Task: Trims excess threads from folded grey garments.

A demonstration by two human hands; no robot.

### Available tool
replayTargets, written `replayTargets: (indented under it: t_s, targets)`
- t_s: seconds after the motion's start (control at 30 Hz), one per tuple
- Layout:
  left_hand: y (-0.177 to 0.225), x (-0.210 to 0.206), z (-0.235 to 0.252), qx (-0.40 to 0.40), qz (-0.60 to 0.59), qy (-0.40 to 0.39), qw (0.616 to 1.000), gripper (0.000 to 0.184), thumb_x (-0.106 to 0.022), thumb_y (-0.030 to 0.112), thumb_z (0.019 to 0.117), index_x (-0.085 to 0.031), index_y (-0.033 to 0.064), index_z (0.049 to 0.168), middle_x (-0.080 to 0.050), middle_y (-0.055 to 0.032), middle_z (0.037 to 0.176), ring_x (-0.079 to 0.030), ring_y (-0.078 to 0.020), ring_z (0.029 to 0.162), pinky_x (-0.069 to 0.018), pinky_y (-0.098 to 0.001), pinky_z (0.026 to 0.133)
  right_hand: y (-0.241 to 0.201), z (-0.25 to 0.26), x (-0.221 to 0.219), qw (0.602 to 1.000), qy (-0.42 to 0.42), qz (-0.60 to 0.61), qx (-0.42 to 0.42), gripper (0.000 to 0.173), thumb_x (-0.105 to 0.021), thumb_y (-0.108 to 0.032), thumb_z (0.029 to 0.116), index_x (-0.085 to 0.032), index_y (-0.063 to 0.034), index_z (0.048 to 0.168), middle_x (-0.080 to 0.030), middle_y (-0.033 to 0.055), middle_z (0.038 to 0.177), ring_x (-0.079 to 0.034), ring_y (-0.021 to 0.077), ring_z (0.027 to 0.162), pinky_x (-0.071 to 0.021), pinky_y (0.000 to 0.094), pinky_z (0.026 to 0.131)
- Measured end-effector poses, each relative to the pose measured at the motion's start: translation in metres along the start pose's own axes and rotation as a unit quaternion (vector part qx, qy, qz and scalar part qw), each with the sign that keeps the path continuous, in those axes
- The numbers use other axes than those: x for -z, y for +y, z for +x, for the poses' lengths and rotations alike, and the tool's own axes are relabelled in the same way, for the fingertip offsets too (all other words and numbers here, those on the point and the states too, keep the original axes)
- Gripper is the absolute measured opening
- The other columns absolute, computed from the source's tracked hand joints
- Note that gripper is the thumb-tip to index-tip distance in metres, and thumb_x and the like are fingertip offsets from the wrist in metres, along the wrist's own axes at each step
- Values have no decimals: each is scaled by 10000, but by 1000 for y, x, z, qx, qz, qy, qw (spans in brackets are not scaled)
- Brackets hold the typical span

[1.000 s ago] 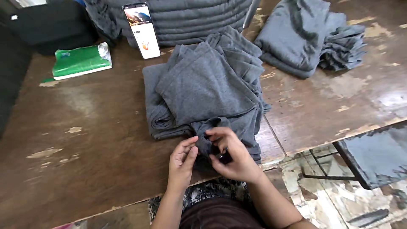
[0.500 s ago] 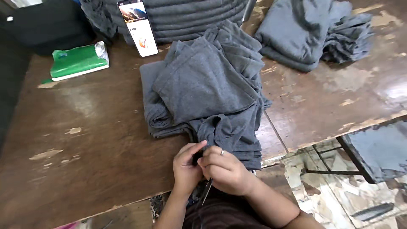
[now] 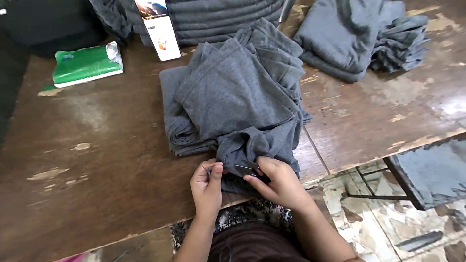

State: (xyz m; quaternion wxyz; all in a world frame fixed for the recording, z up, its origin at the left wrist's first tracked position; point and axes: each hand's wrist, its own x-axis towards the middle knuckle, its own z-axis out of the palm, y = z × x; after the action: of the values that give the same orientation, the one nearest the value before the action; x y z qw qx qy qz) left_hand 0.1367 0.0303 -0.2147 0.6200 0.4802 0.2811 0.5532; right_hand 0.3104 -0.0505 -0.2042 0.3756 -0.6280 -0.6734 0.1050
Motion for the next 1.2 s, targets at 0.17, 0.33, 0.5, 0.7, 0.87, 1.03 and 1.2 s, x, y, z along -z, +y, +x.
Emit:
replayTargets:
  t_s: [0.17, 0.33, 0.5, 0.7, 0.87, 1.03, 1.2]
  targets:
    - [0, 1, -1, 3, -23, -1, 1000, 115, -741, 318, 923, -733, 212, 879, -733, 80, 886, -701, -41, 842, -598, -255, 820, -8, 1, -3, 998, 3, -58, 15, 434, -530, -422, 1029, -586, -62, 794, -533, 62, 639, -544, 198, 569, -444, 349, 515]
    - [0, 4, -2, -12, -31, -27, 999, 101, -747, 299, 921, -739, 204, 888, -746, 73, 943, -698, -31, 874, -592, -246, 826, -19, 8, -13, 996, 22, -88, 18, 463, -479, -440, 1047, -593, -60, 808, -528, 56, 618, -559, 207, 551, -451, 356, 493]
    - [0, 5, -2, -24, -23, -39, 999, 89, -734, 258, 937, -756, 172, 925, -759, 49, 985, -710, -41, 894, -596, -245, 834, -22, 12, -18, 994, 23, -105, 29, 467, -436, -414, 1068, -619, -63, 819, -576, 68, 622, -615, 231, 564, -477, 382, 493]
    - [-1, 6, -2, -20, -35, -39, 998, 89, -736, 261, 935, -756, 174, 931, -760, 41, 976, -711, -52, 890, -597, -260, 840, -20, 11, -16, 994, 20, -100, 27, 467, -440, -416, 1066, -606, -64, 806, -546, 56, 608, -588, 217, 553, -459, 367, 494]
    - [0, 4, -3, -38, -26, -48, 998, 62, -731, 217, 939, -766, 166, 941, -759, 55, 1003, -705, -28, 911, -591, -223, 832, -22, 13, -17, 995, 25, -95, 25, 458, -479, -431, 1048, -591, -58, 807, -519, 46, 601, -546, 195, 531, -431, 344, 485]
    - [-1, 4, -2, -57, -17, -72, 996, 30, -728, 149, 942, -757, 142, 934, -741, 51, 1019, -688, -21, 907, -582, -196, 804, -26, 21, -15, 996, 20, -85, 10, 479, -406, -409, 1076, -607, -71, 803, -519, 43, 577, -561, 199, 517, -426, 359, 464]
    - [-2, 1, -3, -84, 23, -63, 994, 93, -751, 20, 875, -717, 106, 863, -725, 19, 1020, -685, -30, 916, -585, -187, 788, -22, 35, 4, 996, 90, -12, -4, 433, -507, -419, 1053, -612, -48, 856, -551, 36, 697, -553, 131, 634, -478, 312, 575]
